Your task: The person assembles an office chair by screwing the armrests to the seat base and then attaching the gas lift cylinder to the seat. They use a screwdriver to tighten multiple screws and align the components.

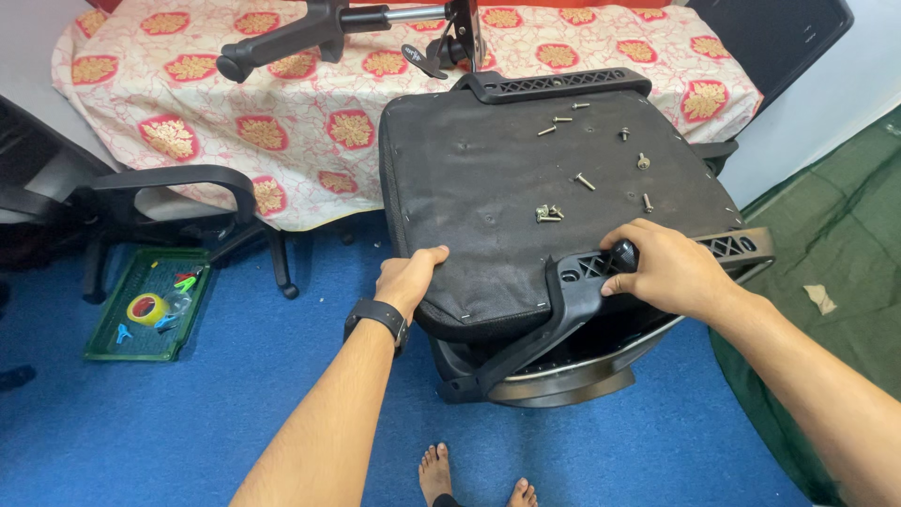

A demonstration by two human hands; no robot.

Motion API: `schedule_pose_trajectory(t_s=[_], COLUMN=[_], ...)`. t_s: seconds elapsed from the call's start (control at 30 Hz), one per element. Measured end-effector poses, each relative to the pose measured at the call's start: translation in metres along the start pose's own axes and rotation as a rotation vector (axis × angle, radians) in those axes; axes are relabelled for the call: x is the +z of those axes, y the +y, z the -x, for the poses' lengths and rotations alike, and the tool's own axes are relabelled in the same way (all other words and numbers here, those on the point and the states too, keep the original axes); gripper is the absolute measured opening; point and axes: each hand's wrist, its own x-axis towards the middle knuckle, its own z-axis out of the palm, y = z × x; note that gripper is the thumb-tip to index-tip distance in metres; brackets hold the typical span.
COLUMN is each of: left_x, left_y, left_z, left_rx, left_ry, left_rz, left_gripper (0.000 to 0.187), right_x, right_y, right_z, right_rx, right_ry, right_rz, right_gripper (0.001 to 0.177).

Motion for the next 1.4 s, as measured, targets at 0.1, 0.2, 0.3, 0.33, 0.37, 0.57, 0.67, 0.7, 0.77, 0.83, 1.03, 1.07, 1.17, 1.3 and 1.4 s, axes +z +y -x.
schedule_pose_trajectory(t_s=[0.1,0.2,0.3,0.33,0.37,0.57,0.67,0.7,0.77,0.83,1.03,1.07,1.17,1.3,1.4], left_x=[-0.005,-0.005,-0.005,-0.005,-0.005,0.007,0.012,0.013,0.014,0.016,0.022,0.022,0.022,0.031,0.04], left_y=[0.004,0.005,0.008,0.008,0.007,-0.001,-0.015,-0.017,-0.018,-0.017,0.0,0.003,0.016,0.032,0.034], left_z=[0.006,0.01,0.006,0.003,-0.002,-0.054,-0.076,-0.081,-0.086,-0.084,-0.038,-0.026,0.009,0.042,0.054], left_rx=[-0.125,-0.127,-0.181,-0.186,-0.193,0.112,0.189,0.201,0.232,0.243,0.145,0.12,-0.003,-0.159,-0.179], left_ry=[-0.067,-0.118,-0.135,-0.148,-0.16,0.101,0.167,0.168,0.127,0.111,0.041,0.016,-0.072,-0.194,-0.238], left_rz=[0.083,0.032,-0.067,-0.12,-0.172,-0.42,-0.553,-0.591,-0.62,-0.619,-0.631,-0.6,-0.601,-0.755,-0.885], left_gripper=[0.085,0.084,0.083,0.083,0.082,0.082,0.079,0.076,0.07,0.066,0.056,0.054,0.055,0.062,0.064], right_x=[0.001,0.004,0.005,0.005,0.005,-0.004,-0.007,-0.008,-0.012,-0.015,-0.026,-0.027,-0.028,-0.021,-0.016], right_y=[0.009,0.019,0.028,0.03,0.032,0.035,0.037,0.039,0.041,0.043,0.043,0.044,0.047,0.057,0.065], right_z=[-0.003,-0.006,-0.009,-0.008,-0.008,-0.007,-0.007,-0.006,-0.007,-0.007,-0.002,0.0,0.0,-0.004,-0.011], right_rx=[-0.043,-0.075,-0.131,-0.139,-0.149,-0.106,-0.089,-0.085,-0.071,-0.041,0.137,0.195,0.254,0.139,0.119], right_ry=[-0.016,-0.045,-0.038,-0.035,-0.033,-0.01,0.006,0.014,0.001,-0.013,-0.076,-0.109,-0.15,-0.095,-0.108], right_rz=[-0.046,-0.069,-0.111,-0.124,-0.135,-0.157,-0.11,-0.095,-0.07,-0.068,-0.088,-0.09,-0.105,-0.101,-0.058], right_gripper=[0.06,0.059,0.058,0.057,0.056,0.051,0.051,0.051,0.052,0.052,0.056,0.058,0.062,0.062,0.067])
